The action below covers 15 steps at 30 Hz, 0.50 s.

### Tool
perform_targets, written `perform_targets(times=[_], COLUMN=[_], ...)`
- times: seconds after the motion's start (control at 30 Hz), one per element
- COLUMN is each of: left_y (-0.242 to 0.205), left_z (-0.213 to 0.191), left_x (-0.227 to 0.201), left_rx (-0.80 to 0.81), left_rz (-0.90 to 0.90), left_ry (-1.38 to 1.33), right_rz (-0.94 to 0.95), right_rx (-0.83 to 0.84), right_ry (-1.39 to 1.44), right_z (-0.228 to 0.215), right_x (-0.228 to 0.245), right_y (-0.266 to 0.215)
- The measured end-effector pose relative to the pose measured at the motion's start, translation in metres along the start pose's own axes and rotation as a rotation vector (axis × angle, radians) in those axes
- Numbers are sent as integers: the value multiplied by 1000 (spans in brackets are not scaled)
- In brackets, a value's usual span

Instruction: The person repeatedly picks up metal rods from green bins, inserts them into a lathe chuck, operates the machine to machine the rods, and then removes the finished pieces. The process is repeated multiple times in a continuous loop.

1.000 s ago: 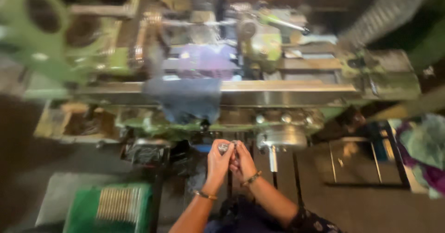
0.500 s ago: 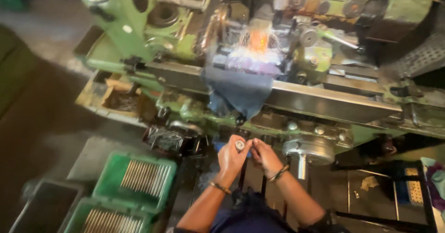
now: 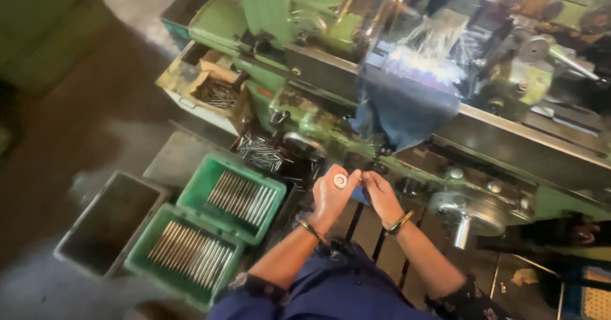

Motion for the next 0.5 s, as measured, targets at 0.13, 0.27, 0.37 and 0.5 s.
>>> perform_targets(times=[0.13, 0.27, 0.37, 0.5], left_y=[2, -7, -2, -23], left_z=[-12, -30, -73, -93], left_x=[50, 80, 84, 104], left_rx=[-35, -113, -34, 74], left_rz=[-182, -360, -320, -298], left_ry=[-364, -532, -227, -315], right_rz=[-252, -290, -259, 108], right_rx=[-80, -216, -104, -153], right_ry=[-224, -542, -210, 275], right_z=[45, 80, 110, 127], right_x=[2, -7, -26, -76], right_y=[13, 29, 45, 39])
Point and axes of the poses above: each hand's wrist, its own y-axis towards the middle knuckle, its own z-axis out of the palm, x = y × z, the point moved 4 cm from there along y, towards the middle knuckle, and after that the axes turned 14 degrees about x, right-handed, at the moved point
